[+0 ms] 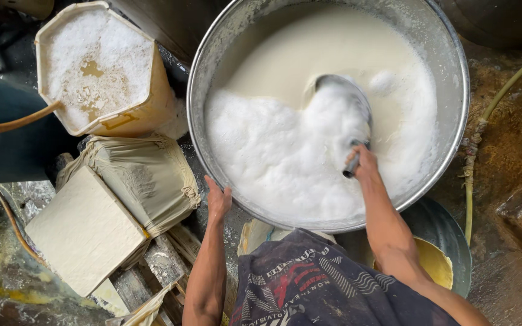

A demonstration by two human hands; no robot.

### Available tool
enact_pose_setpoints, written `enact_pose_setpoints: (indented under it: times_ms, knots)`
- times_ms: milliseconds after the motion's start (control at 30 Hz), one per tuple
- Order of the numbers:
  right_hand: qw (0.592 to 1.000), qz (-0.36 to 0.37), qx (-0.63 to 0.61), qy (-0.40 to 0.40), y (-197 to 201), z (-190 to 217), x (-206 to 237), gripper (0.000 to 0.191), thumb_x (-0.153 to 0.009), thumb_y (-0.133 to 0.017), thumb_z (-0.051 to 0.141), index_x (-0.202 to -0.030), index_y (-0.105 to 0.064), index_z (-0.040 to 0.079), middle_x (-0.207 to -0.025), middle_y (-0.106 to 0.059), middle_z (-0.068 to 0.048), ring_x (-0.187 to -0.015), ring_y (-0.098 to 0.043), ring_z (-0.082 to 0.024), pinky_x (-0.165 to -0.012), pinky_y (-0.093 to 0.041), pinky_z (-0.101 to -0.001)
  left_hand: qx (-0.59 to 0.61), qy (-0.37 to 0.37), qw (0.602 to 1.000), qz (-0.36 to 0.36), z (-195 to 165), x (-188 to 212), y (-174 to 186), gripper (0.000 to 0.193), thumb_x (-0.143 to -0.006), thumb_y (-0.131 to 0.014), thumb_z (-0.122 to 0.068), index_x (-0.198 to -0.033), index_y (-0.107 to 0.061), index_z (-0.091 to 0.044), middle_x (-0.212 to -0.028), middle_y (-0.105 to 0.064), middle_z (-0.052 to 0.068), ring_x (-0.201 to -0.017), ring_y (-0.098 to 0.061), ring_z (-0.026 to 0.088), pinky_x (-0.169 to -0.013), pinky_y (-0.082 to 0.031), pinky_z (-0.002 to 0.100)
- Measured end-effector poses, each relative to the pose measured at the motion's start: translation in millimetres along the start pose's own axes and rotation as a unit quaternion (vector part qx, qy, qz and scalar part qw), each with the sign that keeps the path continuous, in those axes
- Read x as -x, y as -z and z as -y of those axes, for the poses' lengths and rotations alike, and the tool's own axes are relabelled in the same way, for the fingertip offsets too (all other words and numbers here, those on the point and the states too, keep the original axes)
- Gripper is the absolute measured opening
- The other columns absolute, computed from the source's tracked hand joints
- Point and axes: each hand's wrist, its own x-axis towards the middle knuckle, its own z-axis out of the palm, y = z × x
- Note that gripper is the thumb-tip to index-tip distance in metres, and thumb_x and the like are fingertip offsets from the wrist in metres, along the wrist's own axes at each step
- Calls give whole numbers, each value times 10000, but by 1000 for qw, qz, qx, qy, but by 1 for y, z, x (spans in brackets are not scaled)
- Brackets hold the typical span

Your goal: The person handles a white rectangular block, then uses a ladle to scoop a white foamy liquid from a large metal pot into a blue tub. The person repeatedly scoops and pours the liquid between containers in a wet industrial workspace.

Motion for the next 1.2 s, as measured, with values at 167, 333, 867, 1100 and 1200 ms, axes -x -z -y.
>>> enact_pose_setpoints:
  times_ms: [167, 333, 867, 1100, 1200]
  knots:
    - [997, 70, -3, -12, -99, 17, -46, 101, -929, -670, 124, -905, -598, 56, -646, -567, -56, -507, -563, -198, -456, -513, -411, -22, 22, 999, -22, 0, -1, -3, 958, -961, -614, -202, -1619, 66, -51, -1373, -537, 390, -1279, -567, 487, -1124, -427, 469]
    - [988, 95, 119, 22, -199, 42, -75, 129, -938, -659, 142, -1012, -592, 61, -657, -587, -69, -483, -566, -176, -420, -501, -388, -34, 64, 997, -18, -10, 1, -1, 943, -980, -597, -207, -1634, 71, -84, -1374, -528, 397, -1275, -562, 498, -1115, -434, 492]
    - [660, 113, 711, 214, -259, 34, -62, 611, -818, -669, 191, -1408, -519, 142, -1259, -650, -245, -1197, -615, -436, -1040, -481, -518, -42, 97, 994, -16, -13, 3, 2, 949, -962, -611, -210, -1650, 36, -116, -1340, -591, 349, -1227, -608, 470, -1076, -465, 488]
    - [651, 49, 731, 198, -176, 39, -37, 509, -850, -637, 191, -1347, -554, 122, -1227, -678, -256, -1187, -636, -447, -1032, -500, -527, -20, 46, 999, -15, 8, -15, -6, 957, -946, -633, -180, -1645, 10, -59, -1431, -532, 330, -1292, -578, 444, -1086, -465, 458]
    - [658, 10, 728, 190, -141, 43, -21, 510, -846, -636, 187, -1346, -551, 132, -1227, -675, -248, -1182, -635, -445, -1022, -503, -532, -17, -61, 997, -46, 13, -20, -5, 960, -921, -691, -160, -1594, -27, 4, -1475, -473, 337, -1330, -526, 444, -1109, -416, 449]
